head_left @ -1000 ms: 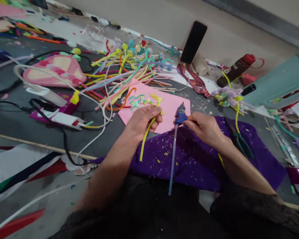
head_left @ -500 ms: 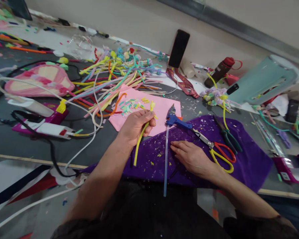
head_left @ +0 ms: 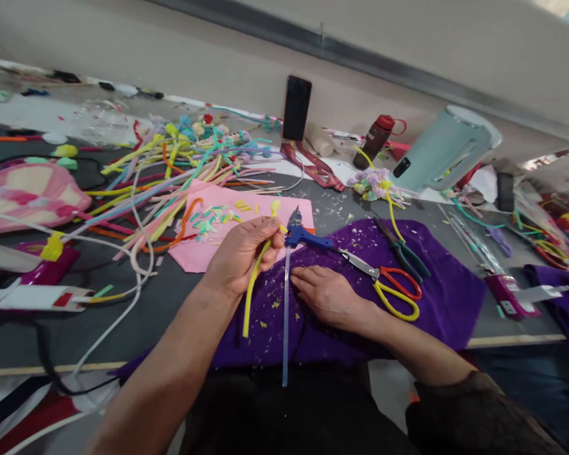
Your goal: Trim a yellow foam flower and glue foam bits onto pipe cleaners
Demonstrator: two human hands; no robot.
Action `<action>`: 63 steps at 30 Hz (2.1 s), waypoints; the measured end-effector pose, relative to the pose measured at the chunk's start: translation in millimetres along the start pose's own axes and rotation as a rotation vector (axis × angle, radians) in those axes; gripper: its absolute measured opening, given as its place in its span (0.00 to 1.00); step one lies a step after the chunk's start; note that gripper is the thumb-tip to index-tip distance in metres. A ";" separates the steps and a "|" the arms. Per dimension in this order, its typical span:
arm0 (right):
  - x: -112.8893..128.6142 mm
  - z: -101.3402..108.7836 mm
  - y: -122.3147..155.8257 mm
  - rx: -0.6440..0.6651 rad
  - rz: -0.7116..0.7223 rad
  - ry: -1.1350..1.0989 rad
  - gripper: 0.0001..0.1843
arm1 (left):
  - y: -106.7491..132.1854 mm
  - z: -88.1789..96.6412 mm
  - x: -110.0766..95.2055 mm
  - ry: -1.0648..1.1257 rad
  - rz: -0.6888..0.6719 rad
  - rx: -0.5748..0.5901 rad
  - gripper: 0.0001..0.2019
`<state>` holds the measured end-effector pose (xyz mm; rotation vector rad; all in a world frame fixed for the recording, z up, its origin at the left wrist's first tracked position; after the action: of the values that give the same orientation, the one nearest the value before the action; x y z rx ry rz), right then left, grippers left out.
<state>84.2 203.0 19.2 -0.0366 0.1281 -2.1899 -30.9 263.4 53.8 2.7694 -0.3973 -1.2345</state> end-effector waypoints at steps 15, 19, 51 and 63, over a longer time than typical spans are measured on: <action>-17.9 49.9 -53.0 -0.067 -0.005 -0.144 0.06 | 1.4 50.8 -40.7 0.266 -0.197 -0.169 0.09; 18.5 19.7 -100.3 0.124 0.140 0.045 0.11 | 8.5 53.5 -47.8 0.298 -0.244 -0.161 0.08; 32.7 6.0 -112.4 0.226 0.241 0.109 0.10 | 4.3 44.5 -28.9 0.156 -0.203 -0.111 0.13; -57.8 50.8 -119.1 -0.051 -0.286 -1.267 0.11 | 7.7 46.4 -20.7 -0.028 -0.225 -0.256 0.15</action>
<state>25.3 314.9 83.5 -1.4872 -0.5607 -2.0373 -80.1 262.9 38.9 2.6314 0.0716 -1.2684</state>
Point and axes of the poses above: each hand's wrist, its own y-axis away from the middle knuckle, its own z-axis out of the back of the hand, x = y × z, the point moved 8 cm from there along -y, towards the middle knuckle, and after that the axes turned 8 degrees about y, right-handed, at the moved point
